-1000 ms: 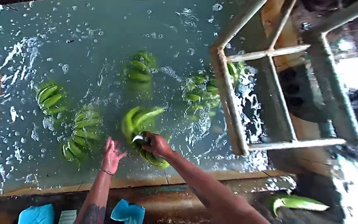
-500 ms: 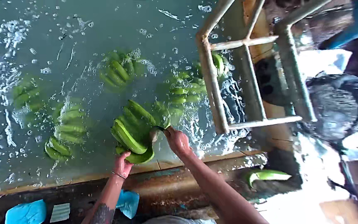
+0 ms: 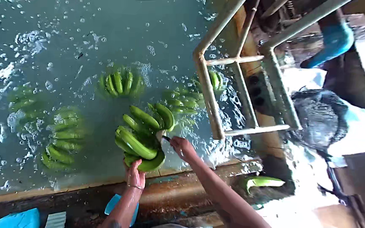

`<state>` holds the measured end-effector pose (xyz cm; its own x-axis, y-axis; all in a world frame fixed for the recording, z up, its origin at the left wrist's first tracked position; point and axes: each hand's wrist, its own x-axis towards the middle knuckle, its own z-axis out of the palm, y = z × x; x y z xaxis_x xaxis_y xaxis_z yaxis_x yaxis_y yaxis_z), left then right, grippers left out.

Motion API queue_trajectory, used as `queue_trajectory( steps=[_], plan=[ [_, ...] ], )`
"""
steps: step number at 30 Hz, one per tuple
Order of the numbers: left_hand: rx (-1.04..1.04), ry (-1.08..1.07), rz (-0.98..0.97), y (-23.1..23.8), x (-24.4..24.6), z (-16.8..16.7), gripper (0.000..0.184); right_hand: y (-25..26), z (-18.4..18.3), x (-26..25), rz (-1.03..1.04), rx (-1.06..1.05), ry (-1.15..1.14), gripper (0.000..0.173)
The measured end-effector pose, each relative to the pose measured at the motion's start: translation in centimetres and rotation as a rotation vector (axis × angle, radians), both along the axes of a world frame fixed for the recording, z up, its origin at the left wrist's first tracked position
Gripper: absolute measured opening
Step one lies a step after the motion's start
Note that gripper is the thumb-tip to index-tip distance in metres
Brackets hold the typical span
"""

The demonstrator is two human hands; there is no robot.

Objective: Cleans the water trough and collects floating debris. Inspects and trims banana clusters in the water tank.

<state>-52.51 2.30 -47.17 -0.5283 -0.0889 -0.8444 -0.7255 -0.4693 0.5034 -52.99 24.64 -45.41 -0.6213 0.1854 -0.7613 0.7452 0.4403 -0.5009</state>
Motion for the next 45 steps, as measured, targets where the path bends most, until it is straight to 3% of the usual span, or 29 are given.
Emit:
queue_trajectory(
  steps=[4, 6, 9, 11, 13, 14, 17, 19, 21, 22, 24, 26, 27, 29, 31, 36, 40, 43, 45],
  plan=[
    [0.028, -0.01, -0.014, 0.4, -2.4, -0.8, 0.065, -0.4, 3.0, 0.6, -0.137, -0.221, 0.037, 0.031],
    [0.078, -0.059, -0.03, -0.9, -2.8, -0.3, 0.05, 0.3, 4.0, 0.5, -0.101, -0.019, 0.132, 0.035],
    [0.128, -0.103, -0.02, -1.2, -3.7, 1.7, 0.038, -0.2, 2.4, -2.4, 0.111, 0.356, 0.246, 0.04],
    [0.124, -0.126, 0.007, -0.9, -3.5, 2.6, 0.038, -1.8, -0.1, -3.6, 0.153, 0.399, 0.312, 0.04],
    [0.101, -0.111, 0.024, -0.6, -2.8, 2.2, 0.039, -3.0, -2.3, -3.2, 0.096, 0.22, 0.271, 0.039],
    [0.078, -0.083, 0.027, -0.7, -2.3, 1.3, 0.041, -3.0, -3.0, -2.3, 0.04, 0.022, 0.217, 0.037],
    [0.011, 0.05, -0.046, -3.4, -1.3, -2.1, 0.051, -0.4, -2.4, 2.9, -0.084, -0.806, -0.013, 0.03],
    [-0.008, 0.073, -0.159, -5.7, -2.3, -2.9, 0.045, 2.0, -0.6, 4.5, -0.141, -0.945, -0.046, 0.03],
    [-0.005, -0.013, -0.315, -7.8, -4.7, -1.9, 0.039, 3.1, 0.5, 3.6, -0.121, -0.695, 0.142, 0.026],
    [0.014, -0.06, -0.37, -8.6, -6.3, -1.1, 0.046, 2.8, 0.6, 2.1, -0.045, -0.472, 0.263, 0.024],
    [0.019, -0.09, -0.356, -10.0, -8.8, 0.5, 0.07, 0.6, 0.5, -2.2, 0.291, -0.006, 0.419, 0.04],
    [-0.023, -0.04, -0.229, -11.1, -10.5, 1.7, 0.076, -3.0, -0.1, -6.9, 0.635, 0.222, 0.407, 0.063],
    [-0.058, -0.018, -0.144, -11.8, -10.9, 2.0, 0.073, -5.1, -0.7, -8.7, 0.767, 0.267, 0.348, 0.075],
    [-0.149, 0.016, -0.044, -13.0, -10.9, 2.3, 0.067, -8.9, -2.7, -11.1, 0.916, 0.335, 0.23, 0.068],
    [-0.196, 0.048, -0.029, -13.8, -10.2, 2.8, 0.062, -11.0, -5.6, -13.0, 0.919, 0.36, 0.124, 0.045],
    [-0.182, 0.045, 0.033, -16.3, -7.1, 1.6, 0.054, -12.2, -8.1, -12.8, 0.863, 0.356, 0.079, 0.041],
    [-0.183, 0.018, 0.035, -18.3, -4.7, 0.5, 0.049, -11.0, -3.6, -14.1, 0.976, 0.372, 0.09, 0.044],
    [-0.166, 0.008, -0.118, -18.1, -3.8, 0.6, 0.043, -8.7, 6.5, -9.2, 1.019, 0.325, 0.045, 0.045],
    [-0.155, 0.045, -0.267, -16.6, -4.1, 1.0, 0.043, -6.3, 12.4, -2.4, 0.891, 0.298, 0.061, 0.039]
  ],
)
